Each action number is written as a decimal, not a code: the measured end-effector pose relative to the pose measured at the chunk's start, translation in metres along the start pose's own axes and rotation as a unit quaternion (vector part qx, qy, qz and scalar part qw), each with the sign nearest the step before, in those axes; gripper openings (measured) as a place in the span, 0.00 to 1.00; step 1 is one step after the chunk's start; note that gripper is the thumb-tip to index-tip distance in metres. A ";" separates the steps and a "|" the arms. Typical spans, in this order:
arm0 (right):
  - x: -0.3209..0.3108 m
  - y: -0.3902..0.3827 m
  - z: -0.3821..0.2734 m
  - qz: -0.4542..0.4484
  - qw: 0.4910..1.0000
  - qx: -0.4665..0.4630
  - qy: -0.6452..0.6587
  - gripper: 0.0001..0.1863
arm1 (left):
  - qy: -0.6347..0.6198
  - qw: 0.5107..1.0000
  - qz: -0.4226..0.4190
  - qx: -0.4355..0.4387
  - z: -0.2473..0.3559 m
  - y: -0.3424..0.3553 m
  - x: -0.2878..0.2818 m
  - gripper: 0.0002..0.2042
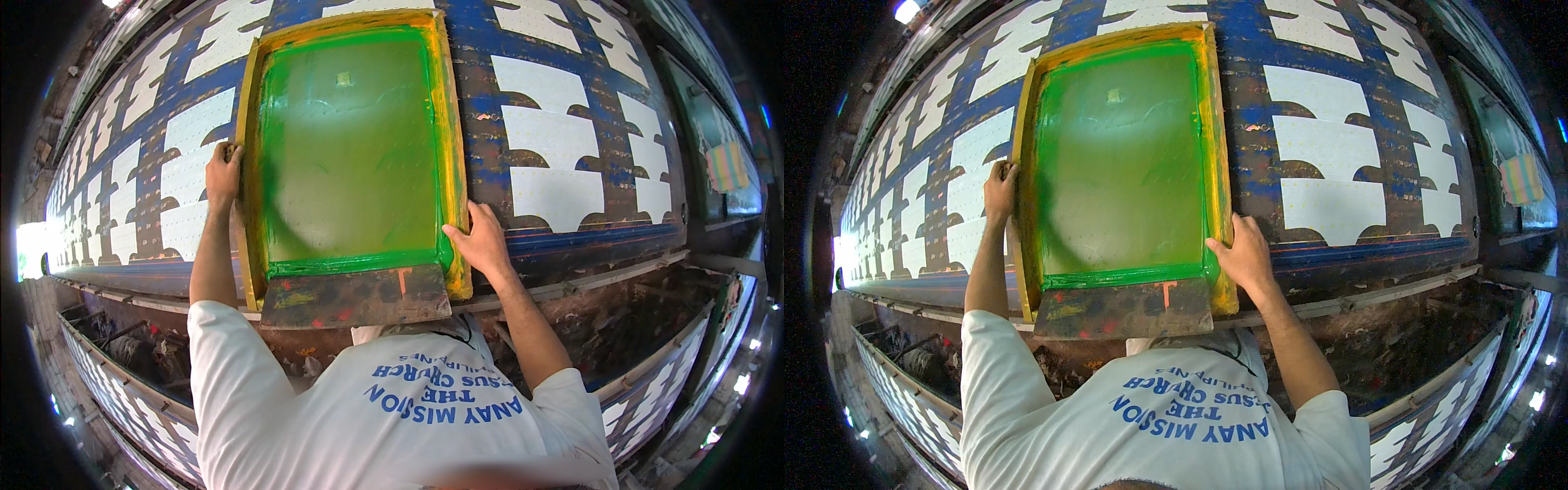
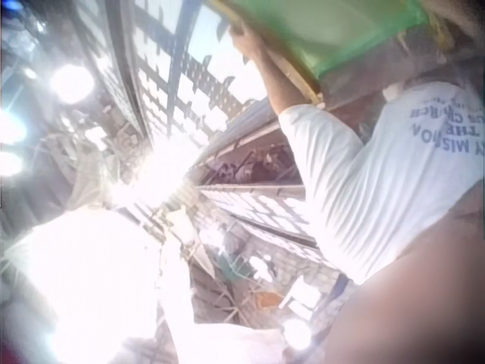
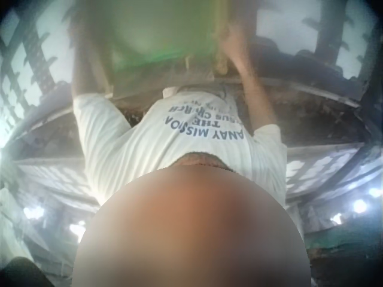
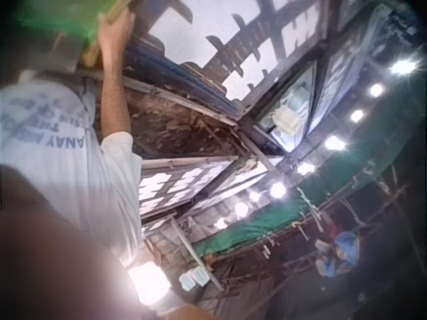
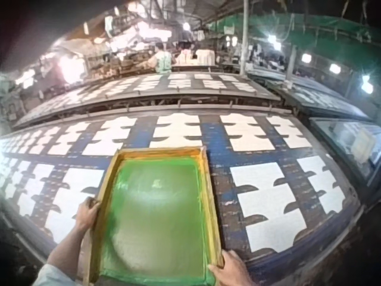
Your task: The person holds a screen printing frame and repeatedly uses a squeegee to spread green ink across the mesh. The person moves the squeegee back and forth over the same area multiple times, maintaining consistent pressure and coverage.
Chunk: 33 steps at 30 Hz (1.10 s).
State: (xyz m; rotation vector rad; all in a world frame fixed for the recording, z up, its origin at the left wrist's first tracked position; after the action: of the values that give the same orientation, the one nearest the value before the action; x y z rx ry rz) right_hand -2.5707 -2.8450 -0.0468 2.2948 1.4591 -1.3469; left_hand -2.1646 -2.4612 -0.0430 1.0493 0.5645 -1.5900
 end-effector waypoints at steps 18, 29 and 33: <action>-0.032 0.001 -0.010 0.093 0.987 -0.131 0.022 0.22 | -0.020 0.998 -0.056 -0.020 -0.036 0.019 0.003 0.25; -0.191 0.043 0.159 0.084 0.994 -0.065 0.012 0.16 | -0.017 0.999 -0.036 0.027 0.196 -0.012 0.082 0.26; -0.257 0.059 0.240 0.088 0.993 -0.070 0.020 0.16 | -0.039 0.998 -0.038 0.043 0.290 -0.038 0.142 0.26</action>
State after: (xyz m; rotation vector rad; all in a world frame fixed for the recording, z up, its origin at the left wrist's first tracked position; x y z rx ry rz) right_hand -2.7112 -3.1725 -0.0262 2.3097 1.2832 -1.1212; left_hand -2.2994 -2.7569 -0.0273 1.0351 0.4924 -1.7260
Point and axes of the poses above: each hand's wrist, its own y-axis towards the middle knuckle, its own x-axis out of the palm, z = x × y, the point moved 3 cm from there along y, towards the middle knuckle, and after that the axes turned 6 degrees about x, right-handed, at the moved point
